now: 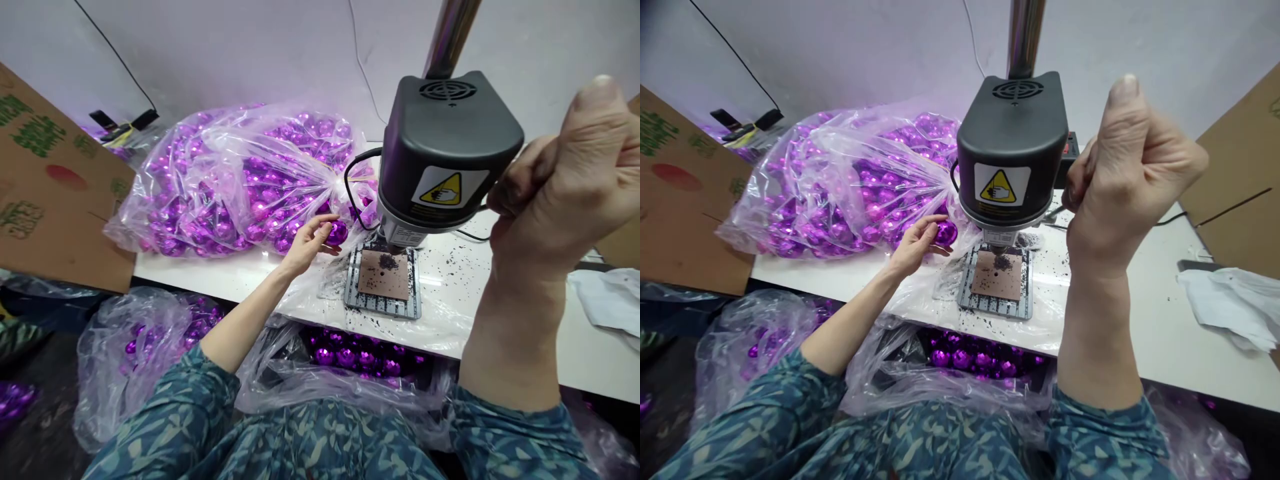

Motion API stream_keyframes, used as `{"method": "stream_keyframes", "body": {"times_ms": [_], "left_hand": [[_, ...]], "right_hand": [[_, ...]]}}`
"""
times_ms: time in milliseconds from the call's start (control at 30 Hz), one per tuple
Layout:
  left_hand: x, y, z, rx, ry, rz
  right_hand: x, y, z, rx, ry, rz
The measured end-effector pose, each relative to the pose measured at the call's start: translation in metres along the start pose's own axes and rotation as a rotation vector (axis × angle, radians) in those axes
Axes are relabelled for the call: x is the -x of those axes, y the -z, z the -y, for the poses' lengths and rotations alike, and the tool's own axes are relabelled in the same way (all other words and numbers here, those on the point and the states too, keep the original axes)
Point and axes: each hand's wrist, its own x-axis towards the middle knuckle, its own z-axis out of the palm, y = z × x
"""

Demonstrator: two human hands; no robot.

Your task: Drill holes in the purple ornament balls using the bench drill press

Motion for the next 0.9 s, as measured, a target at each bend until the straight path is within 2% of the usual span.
{"method": "stream_keyframes", "body": {"times_ms": [67, 133, 267, 467, 600, 900], "left_hand": [[0.01, -0.014, 0.009, 0.255, 0.136, 0.026], [0.015, -0.029, 0.018, 0.417, 0.208, 0.012], [0.016, -0.052, 0.03, 0.538, 0.254, -0.023], [0.015, -0.067, 0.029, 0.574, 0.265, -0.064], [0.017, -0.074, 0.032, 0.514, 0.205, -0.068], [0.017, -0.09, 0.061, 0.433, 0.089, -0.068]], "right_hand": [[-0.001, 0.0, -0.001, -0.016, 0.014, -0.009], [-0.003, -0.001, -0.004, -0.062, 0.039, -0.033], [-0.006, -0.002, -0.008, -0.104, 0.044, -0.027], [-0.004, -0.002, -0.01, -0.098, 0.028, -0.03], [-0.002, -0.004, -0.007, -0.097, 0.015, -0.053], [0.003, -0.005, 0.001, -0.076, -0.003, -0.06]]}}
